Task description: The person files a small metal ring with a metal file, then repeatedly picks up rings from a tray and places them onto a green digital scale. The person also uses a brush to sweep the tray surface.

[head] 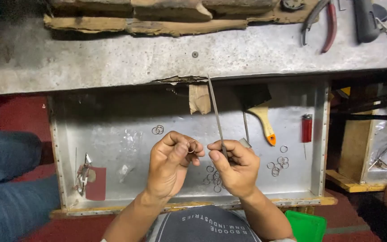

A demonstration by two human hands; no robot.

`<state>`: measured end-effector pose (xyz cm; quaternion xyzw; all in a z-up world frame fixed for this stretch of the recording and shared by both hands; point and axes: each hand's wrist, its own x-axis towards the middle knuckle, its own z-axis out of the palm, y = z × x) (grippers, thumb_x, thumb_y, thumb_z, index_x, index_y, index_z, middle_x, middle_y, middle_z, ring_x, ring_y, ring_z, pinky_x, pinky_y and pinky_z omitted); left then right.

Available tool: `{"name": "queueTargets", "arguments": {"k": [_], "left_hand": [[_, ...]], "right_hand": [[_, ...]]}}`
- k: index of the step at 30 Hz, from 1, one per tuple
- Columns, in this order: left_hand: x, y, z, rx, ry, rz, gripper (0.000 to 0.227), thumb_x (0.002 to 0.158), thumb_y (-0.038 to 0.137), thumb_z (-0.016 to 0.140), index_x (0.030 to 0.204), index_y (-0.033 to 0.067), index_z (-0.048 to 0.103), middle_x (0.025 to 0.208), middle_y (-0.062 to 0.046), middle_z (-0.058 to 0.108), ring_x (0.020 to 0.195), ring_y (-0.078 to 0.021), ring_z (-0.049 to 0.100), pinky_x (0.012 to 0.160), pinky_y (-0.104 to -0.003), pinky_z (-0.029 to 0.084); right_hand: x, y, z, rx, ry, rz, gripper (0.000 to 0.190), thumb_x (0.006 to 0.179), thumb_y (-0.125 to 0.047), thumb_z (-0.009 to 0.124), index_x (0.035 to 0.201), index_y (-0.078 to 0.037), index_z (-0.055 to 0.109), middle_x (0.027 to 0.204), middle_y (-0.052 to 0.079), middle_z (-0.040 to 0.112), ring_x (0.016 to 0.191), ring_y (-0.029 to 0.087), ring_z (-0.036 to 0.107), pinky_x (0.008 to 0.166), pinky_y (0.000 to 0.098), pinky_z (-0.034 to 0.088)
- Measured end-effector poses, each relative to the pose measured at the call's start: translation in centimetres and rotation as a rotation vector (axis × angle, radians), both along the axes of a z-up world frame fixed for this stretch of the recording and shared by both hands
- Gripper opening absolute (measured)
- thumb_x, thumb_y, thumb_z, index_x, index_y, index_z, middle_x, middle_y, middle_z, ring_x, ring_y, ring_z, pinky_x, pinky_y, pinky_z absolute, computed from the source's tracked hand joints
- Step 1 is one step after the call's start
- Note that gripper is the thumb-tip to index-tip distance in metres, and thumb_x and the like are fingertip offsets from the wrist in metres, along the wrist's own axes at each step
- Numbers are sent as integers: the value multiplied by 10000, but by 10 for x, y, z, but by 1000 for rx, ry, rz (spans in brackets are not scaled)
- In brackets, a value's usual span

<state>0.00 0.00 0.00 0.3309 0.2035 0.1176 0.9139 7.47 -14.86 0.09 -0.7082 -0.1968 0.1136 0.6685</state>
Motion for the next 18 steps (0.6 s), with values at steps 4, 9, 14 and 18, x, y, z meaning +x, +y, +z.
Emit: {"name": "queueTargets", "arguments": {"k": [4, 9, 14, 18], "left_hand": [[-1, -2, 0, -93, 12, 18, 192, 980, 203, 715, 1025, 41, 622, 931, -155, 706, 854, -276, 724, 640, -300, 584], [1, -3, 4, -133, 0, 18, 192, 981, 197, 719, 1042, 42, 621, 924, -152, 701, 850, -273, 716, 636, -301, 588], [9, -4, -8, 74, -14, 116, 240, 924, 117, 735, 1046, -39, 599, 906, -268, 736, 803, -298, 769, 590, -287, 627], [15, 1, -22, 256, -13, 65, 161, 909, 71, 754, 910, -63, 665, 883, -287, 747, 774, -295, 765, 593, -311, 636]], "right_hand": [[0, 1, 1, 6, 5, 19, 147, 961, -130, 685, 1020, 1, 716, 563, -49, 466, 485, 43, 364, 466, 213, 286], [0, -1, -1, -17, -18, -5, 162, 962, -153, 687, 1011, -2, 719, 558, -53, 446, 488, 45, 353, 469, 211, 292], [10, 4, -9, 95, -75, -32, 125, 896, -38, 706, 914, 74, 760, 366, 28, 450, 404, 76, 329, 394, 226, 327], [16, 8, -10, 83, -140, -66, 147, 917, -68, 715, 960, 63, 765, 402, 37, 497, 414, 71, 356, 399, 227, 350]]}}
